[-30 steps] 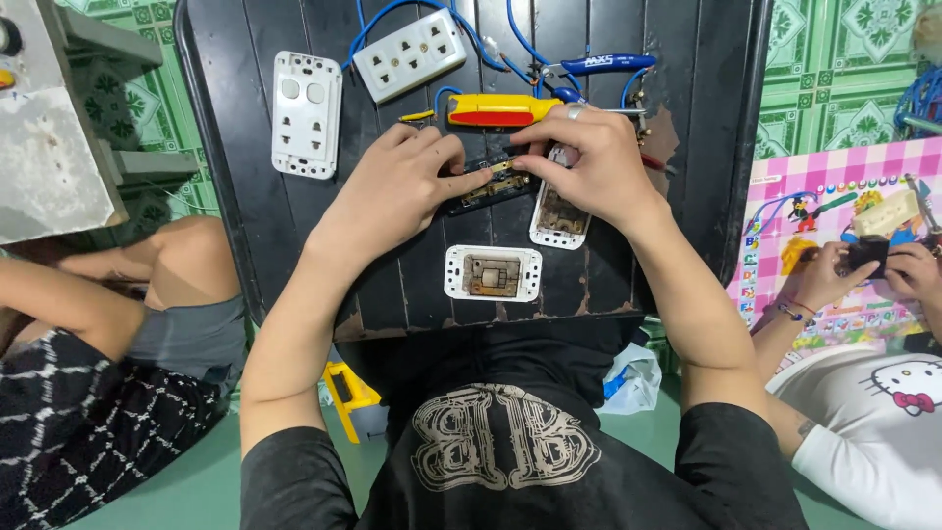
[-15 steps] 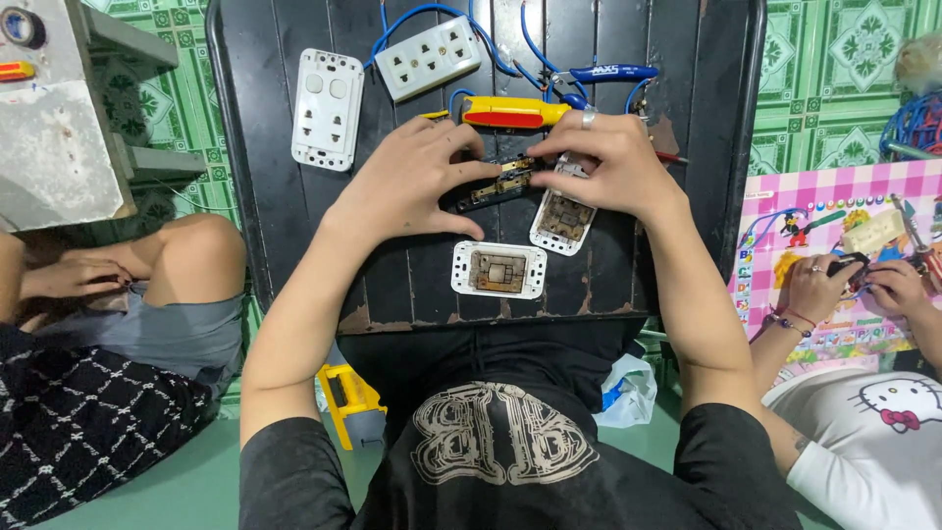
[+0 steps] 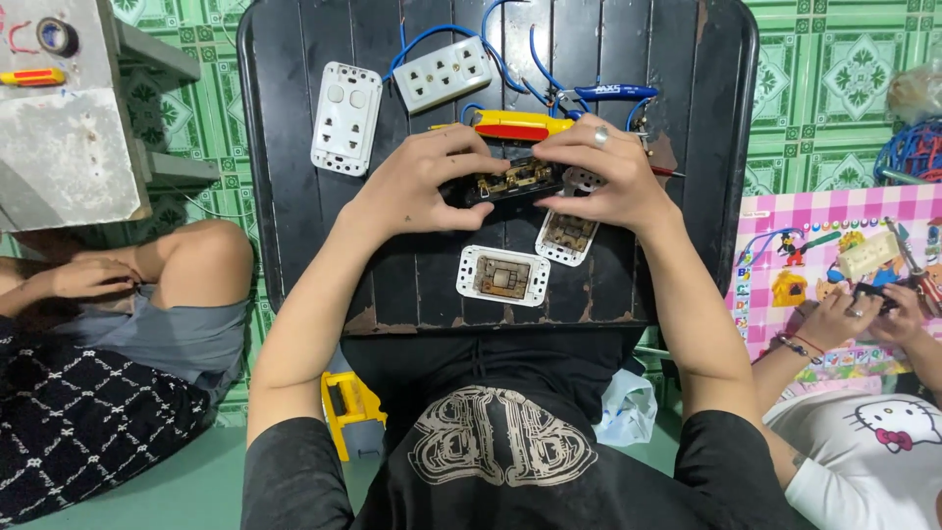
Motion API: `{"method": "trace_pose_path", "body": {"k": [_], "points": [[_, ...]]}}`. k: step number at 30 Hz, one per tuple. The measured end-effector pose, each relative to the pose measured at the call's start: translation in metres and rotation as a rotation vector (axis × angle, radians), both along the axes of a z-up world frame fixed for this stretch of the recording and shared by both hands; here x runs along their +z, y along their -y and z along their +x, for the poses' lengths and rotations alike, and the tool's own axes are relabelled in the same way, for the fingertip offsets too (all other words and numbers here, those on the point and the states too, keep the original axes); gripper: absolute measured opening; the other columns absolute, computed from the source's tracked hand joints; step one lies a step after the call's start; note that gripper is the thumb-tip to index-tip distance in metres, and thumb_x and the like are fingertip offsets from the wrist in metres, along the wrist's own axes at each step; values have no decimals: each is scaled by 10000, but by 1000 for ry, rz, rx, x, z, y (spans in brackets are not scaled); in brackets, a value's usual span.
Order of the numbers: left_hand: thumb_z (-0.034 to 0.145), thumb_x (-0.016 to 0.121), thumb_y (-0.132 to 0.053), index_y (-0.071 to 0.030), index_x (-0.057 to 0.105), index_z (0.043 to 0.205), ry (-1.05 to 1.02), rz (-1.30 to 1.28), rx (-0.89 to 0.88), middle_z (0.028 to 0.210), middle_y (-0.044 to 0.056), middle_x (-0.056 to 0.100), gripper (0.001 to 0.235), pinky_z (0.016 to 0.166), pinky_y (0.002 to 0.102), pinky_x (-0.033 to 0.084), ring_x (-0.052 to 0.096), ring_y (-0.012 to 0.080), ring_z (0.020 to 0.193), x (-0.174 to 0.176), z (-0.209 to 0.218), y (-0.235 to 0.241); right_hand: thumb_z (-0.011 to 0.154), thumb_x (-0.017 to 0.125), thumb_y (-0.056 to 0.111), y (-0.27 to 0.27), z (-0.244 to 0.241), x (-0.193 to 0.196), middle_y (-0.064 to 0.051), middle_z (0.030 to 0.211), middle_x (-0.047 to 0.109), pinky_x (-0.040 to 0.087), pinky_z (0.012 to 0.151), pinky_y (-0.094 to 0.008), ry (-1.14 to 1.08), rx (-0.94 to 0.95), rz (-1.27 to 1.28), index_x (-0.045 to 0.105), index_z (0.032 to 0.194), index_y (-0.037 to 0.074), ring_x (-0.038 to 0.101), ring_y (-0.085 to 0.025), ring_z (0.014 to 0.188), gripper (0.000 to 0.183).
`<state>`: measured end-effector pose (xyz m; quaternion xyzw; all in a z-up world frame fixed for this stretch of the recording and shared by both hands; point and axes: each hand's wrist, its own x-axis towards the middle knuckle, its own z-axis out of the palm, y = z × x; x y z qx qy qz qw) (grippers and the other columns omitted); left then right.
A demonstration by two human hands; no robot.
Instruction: The person sits on the floor and uses a screwdriver to work on the internal wiring of a disassembled electrical switch. They manipulate the wires and components within the switch housing, occasionally using pliers to assist with the connections.
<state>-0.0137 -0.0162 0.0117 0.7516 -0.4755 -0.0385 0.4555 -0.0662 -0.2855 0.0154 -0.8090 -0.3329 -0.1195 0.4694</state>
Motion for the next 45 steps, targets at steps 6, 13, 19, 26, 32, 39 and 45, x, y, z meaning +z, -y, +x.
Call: {"method": "trace_pose_path", "body": {"k": [6,13,19,26,32,39,45], "points": [[984,756,-242,-104,730,1254,140,-241,68,1160,99,671,304,845,392,598,669,288,935,5,-7,13,848,750,-60,2,2,-18,-156,1039,773,554,645,-382,329,-111,131,839,1056,16,663,-299,719,238],[894,828,-114,-126,728,1286,251,-312,145,1106,54,676,404,849,375,598,666,254,921,-12,-14,25,810,831,-163,-8,2,-22,-237,964,767,578,651,-423,448,-114,277,828,956,-61,718,-356,758,178],[917,734,60,-89,763,1235,204,-439,179,1202,76,726,352,901,397,610,735,275,1010,-11,-19,30,745,640,-314,-12,-1,-18,-262,929,754,577,651,-454,483,-117,327,799,940,-118,724,-381,763,319],[922,696,71,-18,766,1204,344,-509,227,1166,119,752,304,823,416,622,756,310,975,-13,-20,32,843,680,-254,-13,-5,-15,-268,937,760,583,639,-455,522,-117,336,820,898,-73,722,-391,747,235],[905,782,-7,-55,804,923,804,-573,272,901,91,688,57,669,406,621,682,278,786,-23,-8,19,972,621,-71,-9,-13,-22,-247,1151,682,595,873,-500,575,-16,264,791,1055,-4,652,-375,1018,201],[1046,490,-95,-148,667,779,1022,-528,252,772,22,581,325,691,371,569,538,223,733,-27,-24,13,1012,687,26,-10,-28,-13,-155,1074,690,658,723,-466,878,-124,-10,791,991,91,625,-314,934,125],[1021,418,2,-148,544,787,1223,-558,213,730,-5,492,305,689,323,502,431,185,723,-13,-27,19,923,781,132,-5,-38,-30,-77,1099,583,661,780,-433,1037,-197,-147,683,1023,108,533,-247,1016,142]]}}
